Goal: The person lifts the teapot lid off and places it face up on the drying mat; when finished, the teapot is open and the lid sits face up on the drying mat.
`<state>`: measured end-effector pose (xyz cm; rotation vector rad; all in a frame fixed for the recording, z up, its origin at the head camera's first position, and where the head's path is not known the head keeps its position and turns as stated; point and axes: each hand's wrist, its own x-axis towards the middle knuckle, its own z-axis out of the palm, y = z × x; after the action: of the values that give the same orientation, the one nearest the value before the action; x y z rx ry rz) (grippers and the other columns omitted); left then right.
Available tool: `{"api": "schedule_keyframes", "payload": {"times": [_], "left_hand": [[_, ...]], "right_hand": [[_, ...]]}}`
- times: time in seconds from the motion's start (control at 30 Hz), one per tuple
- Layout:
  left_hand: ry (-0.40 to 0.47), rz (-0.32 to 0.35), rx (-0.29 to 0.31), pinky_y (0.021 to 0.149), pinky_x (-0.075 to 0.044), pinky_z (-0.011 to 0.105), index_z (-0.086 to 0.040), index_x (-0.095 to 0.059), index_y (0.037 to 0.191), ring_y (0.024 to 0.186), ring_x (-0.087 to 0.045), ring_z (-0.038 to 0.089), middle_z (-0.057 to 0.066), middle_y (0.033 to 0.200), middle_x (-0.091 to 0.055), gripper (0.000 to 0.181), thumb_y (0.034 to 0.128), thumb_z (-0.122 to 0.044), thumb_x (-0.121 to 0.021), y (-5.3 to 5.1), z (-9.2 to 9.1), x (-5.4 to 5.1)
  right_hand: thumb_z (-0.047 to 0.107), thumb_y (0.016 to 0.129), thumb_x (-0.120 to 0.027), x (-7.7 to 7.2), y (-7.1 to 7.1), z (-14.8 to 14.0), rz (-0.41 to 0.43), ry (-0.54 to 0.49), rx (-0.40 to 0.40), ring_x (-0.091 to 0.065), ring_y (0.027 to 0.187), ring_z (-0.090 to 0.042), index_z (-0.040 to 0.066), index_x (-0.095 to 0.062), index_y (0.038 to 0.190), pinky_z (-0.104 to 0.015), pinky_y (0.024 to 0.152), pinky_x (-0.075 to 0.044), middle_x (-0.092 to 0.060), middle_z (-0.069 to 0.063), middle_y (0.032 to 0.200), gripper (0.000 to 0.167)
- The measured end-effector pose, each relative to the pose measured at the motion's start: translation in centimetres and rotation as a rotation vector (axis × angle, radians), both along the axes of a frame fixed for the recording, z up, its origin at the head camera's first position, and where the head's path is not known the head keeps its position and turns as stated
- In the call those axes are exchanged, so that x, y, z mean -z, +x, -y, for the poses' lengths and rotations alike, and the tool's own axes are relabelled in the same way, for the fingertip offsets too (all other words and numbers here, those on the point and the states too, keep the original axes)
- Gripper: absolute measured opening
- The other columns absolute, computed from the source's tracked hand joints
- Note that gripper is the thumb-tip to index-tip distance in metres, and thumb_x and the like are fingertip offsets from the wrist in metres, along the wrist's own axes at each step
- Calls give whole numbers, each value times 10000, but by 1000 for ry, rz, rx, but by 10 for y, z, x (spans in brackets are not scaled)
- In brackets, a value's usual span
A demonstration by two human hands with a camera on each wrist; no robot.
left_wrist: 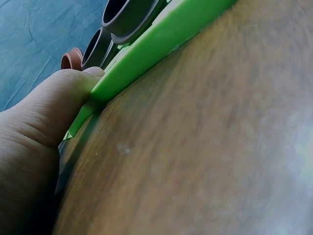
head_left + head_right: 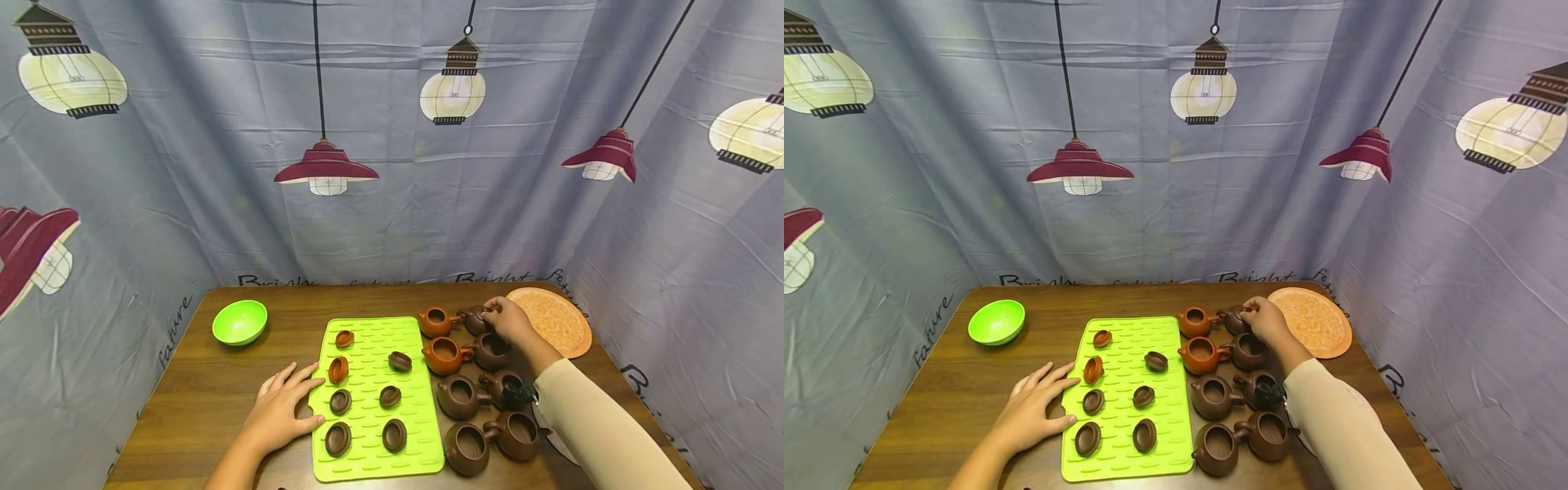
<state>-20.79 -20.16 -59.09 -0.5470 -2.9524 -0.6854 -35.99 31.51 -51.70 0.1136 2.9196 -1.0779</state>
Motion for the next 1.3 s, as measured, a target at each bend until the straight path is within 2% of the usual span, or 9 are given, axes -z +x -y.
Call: {"api": "schedule_keyframes", "payload": {"times": [0.2,0.43,0.6,0.7,0.87,1.0,1.1,1.3], "left_hand": [[3,10,-1,1203,-167,685,-379,-600,1479,1573,-290,358,-146,1682,-367,723,833,-653,-774,0,0,1],[12,4,4,1196,-169,693,-372,-606,1474,1572,-292,363,-140,1681,-372,718,836,-660,-767,-2,-1,0],[15,-7,-11,1182,-183,692,-376,-627,1451,1560,-314,363,-146,1670,-389,708,820,-655,-785,2,2,1],[15,-21,-9,1174,-192,694,-375,-631,1446,1551,-329,369,-135,1665,-403,703,819,-648,-791,2,2,2],[16,-26,-2,1181,-188,691,-376,-626,1451,1551,-329,370,-133,1666,-402,704,824,-652,-785,-1,0,1],[10,-13,-2,1188,-180,688,-379,-619,1457,1559,-317,365,-148,1671,-386,711,827,-672,-771,-2,0,1],[10,-13,-1,1186,-183,689,-379,-622,1455,1557,-320,366,-151,1670,-386,712,826,-679,-768,-1,0,2],[24,-43,2,1173,-196,692,-383,-631,1443,1540,-344,374,-132,1657,-417,698,822,-665,-781,-1,0,4]], "right_hand": [[220,1019,-680,-3,3,1,-17,16,3,-587,901,-252,55,-656,1154,-335,719,-458,-630,-86,984,214],[195,1045,-646,-14,8,-2,-20,23,7,-608,854,-254,26,-629,1161,-334,670,-491,-657,-146,1020,206],[160,1083,-564,-11,10,0,44,-156,25,-608,709,-170,-27,-568,1213,-267,555,-498,-635,-111,887,228],[134,1100,-506,-9,11,0,84,-286,50,-606,668,-133,-48,-513,1277,-236,524,-499,-627,-89,861,253],[112,1116,-450,-8,13,-1,106,-556,111,-566,685,-75,-39,-420,1412,-200,572,-505,-584,-97,992,334],[97,1115,-455,-6,13,1,103,-762,136,-520,685,-37,-20,-393,1414,-171,585,-480,-604,-114,1084,327],[79,1112,-458,-5,15,3,93,-818,138,-495,657,-22,-10,-406,1357,-159,562,-456,-648,-96,1067,266],[78,1106,-462,-9,13,7,83,-825,139,-488,634,-14,25,-442,1345,-156,536,-443,-706,-45,1042,245]]}}
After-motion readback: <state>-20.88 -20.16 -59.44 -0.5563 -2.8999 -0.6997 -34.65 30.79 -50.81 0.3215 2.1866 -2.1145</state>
